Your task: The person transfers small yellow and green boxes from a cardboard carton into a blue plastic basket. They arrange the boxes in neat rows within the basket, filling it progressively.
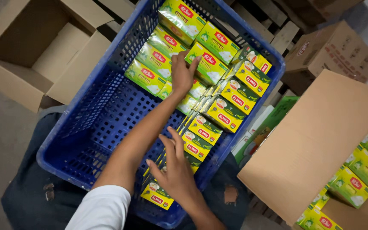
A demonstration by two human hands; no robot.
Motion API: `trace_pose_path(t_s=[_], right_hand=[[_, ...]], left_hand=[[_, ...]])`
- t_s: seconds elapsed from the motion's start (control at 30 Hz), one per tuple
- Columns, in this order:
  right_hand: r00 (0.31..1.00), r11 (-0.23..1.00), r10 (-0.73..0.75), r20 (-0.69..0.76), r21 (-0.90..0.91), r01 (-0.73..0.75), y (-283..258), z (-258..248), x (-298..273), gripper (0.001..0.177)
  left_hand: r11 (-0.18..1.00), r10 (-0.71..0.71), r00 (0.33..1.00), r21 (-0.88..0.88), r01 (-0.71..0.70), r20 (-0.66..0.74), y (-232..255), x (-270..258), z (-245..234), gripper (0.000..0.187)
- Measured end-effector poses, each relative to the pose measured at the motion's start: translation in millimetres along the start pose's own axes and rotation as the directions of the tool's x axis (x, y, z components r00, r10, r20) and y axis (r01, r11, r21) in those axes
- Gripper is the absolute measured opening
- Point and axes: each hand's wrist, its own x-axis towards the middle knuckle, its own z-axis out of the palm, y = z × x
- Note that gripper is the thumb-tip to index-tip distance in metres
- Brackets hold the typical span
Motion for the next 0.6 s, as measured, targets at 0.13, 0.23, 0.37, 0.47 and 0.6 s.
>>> trace_pose_path(t_s=[0.13,0.23,0.37,0.47,0.6], right_hand=[[0.999,0.999,-0.046,-0.007,-0.028,0.046,3,-1,2,0.059],[0.999,0.998,-0.038,0.008,-0.04,0.038,5,-1,1,0.06],[0.998,0.998,-0.035,0.045,-0.052,0.037,5,0,1,0.062],[0.998,0.996,-0.039,0.046,-0.078,0.043,8,2,1,0.066],[0.998,0.996,-0.044,0.041,-0.079,0.047,5,-6,1,0.065]], left_hand=[[0.998,0.007,1.0,-0.066,-0.007,-0.003,2,-2,-6,0.066],[0.963,-0.106,0.99,-0.238,0.125,0.092,11,-3,-15,0.066],[0.995,-0.08,0.995,-0.059,0.084,0.058,6,0,-22,0.07],[0.997,-0.075,0.997,-0.01,0.075,0.037,0,8,-15,0.074],[0.998,-0.063,0.997,-0.004,0.063,0.036,8,9,-15,0.07]])
